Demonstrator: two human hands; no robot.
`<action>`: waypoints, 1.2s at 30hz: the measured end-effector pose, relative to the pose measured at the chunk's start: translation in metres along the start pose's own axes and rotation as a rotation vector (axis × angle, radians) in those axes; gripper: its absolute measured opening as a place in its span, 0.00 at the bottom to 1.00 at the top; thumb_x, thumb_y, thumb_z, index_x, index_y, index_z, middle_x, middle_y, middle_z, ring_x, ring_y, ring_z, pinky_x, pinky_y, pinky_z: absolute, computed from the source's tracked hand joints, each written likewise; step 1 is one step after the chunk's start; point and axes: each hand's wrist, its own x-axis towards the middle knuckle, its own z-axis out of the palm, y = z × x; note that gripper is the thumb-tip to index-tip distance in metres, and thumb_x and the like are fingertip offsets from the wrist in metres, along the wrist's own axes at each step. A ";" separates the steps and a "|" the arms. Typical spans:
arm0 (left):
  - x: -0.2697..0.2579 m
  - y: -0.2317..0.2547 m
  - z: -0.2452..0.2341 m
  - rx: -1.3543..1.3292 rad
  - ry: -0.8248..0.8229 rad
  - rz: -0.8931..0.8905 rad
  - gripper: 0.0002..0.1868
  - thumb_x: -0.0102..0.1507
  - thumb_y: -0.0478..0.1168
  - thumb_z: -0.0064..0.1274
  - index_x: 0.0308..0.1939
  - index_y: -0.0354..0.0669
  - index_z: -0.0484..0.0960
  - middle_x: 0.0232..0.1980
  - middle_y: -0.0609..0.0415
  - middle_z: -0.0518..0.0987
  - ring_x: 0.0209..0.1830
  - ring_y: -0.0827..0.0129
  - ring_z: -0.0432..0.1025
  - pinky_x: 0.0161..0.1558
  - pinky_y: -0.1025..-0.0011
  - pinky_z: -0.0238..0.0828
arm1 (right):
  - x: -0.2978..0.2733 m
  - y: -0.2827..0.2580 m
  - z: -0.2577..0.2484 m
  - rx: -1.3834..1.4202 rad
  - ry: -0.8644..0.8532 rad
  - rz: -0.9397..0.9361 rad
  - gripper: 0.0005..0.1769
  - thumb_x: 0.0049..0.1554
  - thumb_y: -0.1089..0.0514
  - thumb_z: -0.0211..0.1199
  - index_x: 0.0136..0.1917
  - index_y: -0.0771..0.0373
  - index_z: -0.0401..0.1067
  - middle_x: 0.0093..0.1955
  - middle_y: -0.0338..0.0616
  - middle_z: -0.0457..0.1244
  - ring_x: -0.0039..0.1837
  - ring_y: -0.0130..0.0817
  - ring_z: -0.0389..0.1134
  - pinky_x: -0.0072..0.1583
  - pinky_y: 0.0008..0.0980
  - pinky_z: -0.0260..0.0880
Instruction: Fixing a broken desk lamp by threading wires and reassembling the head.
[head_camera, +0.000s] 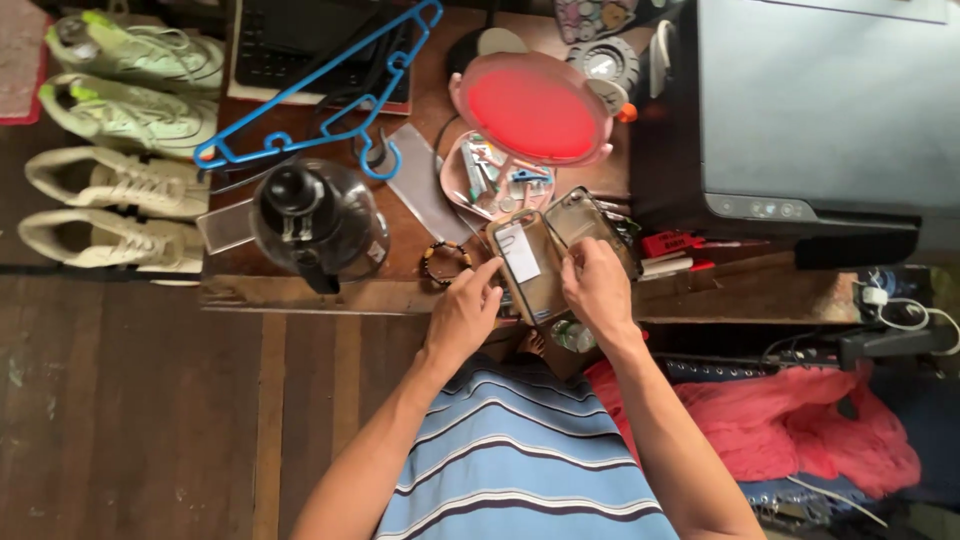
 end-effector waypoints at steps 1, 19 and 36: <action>0.001 0.001 0.005 -0.002 -0.010 0.006 0.22 0.64 0.39 0.54 0.63 0.47 0.77 0.38 0.47 0.78 0.36 0.54 0.77 0.41 0.58 0.74 | -0.001 0.005 0.001 -0.003 0.006 0.009 0.08 0.57 0.60 0.64 0.47 0.67 0.73 0.46 0.53 0.66 0.49 0.51 0.68 0.52 0.45 0.68; 0.015 -0.003 0.036 0.075 0.033 0.108 0.12 0.63 0.41 0.57 0.48 0.40 0.81 0.44 0.45 0.75 0.36 0.55 0.76 0.42 0.58 0.74 | 0.002 0.048 0.012 -0.001 -0.045 -0.099 0.09 0.52 0.65 0.67 0.46 0.67 0.71 0.44 0.52 0.66 0.51 0.53 0.67 0.53 0.47 0.66; 0.041 -0.019 0.056 0.255 0.114 0.077 0.08 0.62 0.39 0.55 0.36 0.36 0.79 0.39 0.39 0.75 0.35 0.43 0.75 0.39 0.51 0.73 | 0.001 0.048 0.029 -0.045 0.029 -0.139 0.07 0.53 0.64 0.64 0.43 0.67 0.69 0.43 0.55 0.64 0.51 0.55 0.66 0.55 0.50 0.66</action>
